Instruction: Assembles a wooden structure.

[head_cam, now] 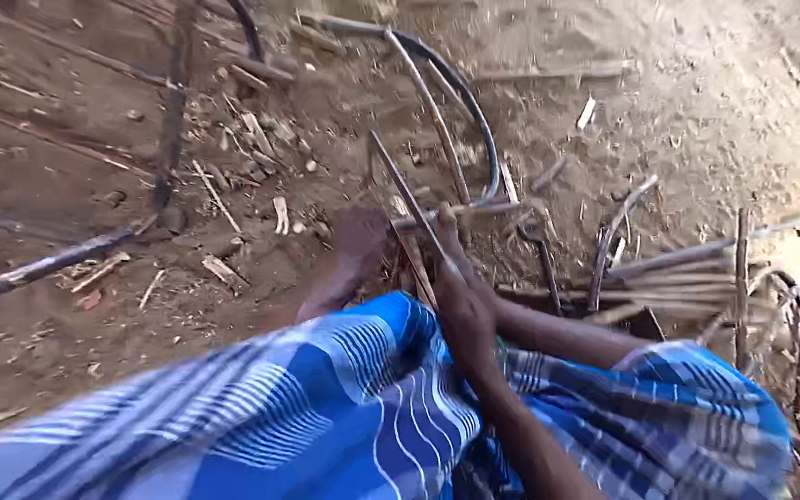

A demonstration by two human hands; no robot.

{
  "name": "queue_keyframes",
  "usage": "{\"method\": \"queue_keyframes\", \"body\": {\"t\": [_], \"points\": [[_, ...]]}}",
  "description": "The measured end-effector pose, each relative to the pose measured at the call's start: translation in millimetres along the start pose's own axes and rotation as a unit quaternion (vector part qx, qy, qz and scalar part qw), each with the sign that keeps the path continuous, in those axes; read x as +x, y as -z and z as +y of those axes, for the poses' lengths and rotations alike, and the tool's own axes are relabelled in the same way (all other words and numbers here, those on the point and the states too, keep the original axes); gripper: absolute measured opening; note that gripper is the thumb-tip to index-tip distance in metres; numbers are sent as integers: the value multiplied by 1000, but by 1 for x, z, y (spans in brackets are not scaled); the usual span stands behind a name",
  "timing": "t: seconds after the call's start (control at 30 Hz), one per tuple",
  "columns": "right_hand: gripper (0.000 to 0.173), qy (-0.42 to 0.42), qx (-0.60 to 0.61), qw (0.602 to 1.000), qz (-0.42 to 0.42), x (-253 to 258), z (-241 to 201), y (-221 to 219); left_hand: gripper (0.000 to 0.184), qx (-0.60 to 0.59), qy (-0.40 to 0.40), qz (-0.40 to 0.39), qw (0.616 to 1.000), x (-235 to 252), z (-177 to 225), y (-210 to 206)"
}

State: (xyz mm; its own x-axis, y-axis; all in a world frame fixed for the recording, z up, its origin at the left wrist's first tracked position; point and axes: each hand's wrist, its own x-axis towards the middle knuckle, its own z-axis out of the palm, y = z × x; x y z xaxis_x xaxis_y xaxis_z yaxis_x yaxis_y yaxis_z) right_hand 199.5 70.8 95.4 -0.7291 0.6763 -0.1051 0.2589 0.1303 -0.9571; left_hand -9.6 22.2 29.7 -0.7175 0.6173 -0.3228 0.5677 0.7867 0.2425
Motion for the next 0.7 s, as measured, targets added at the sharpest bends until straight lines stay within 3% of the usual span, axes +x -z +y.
{"method": "queue_keyframes", "body": {"t": [0.1,0.23,0.33,0.4,0.5,0.57,0.7], "points": [[43,20,7,999,27,-13,7,4,22,-30,6,25,999,12,-11,-2],[39,20,-10,998,54,62,13,-39,18,-105,-4,31,994,11,-16,-11],[43,-4,24,1000,-2,7,6,-2,23,-72,7,10,997,2,-4,-2],[44,-16,41,999,8,-14,11,10,22,-86,14,23,996,8,-9,-1],[40,26,8,999,43,35,18,-24,21,-103,3,19,994,13,-18,-10],[37,4,-2,998,62,74,13,-44,18,-90,1,32,995,11,-13,-6],[47,-34,41,999,8,4,14,0,20,-56,18,28,998,4,-2,3]]}}
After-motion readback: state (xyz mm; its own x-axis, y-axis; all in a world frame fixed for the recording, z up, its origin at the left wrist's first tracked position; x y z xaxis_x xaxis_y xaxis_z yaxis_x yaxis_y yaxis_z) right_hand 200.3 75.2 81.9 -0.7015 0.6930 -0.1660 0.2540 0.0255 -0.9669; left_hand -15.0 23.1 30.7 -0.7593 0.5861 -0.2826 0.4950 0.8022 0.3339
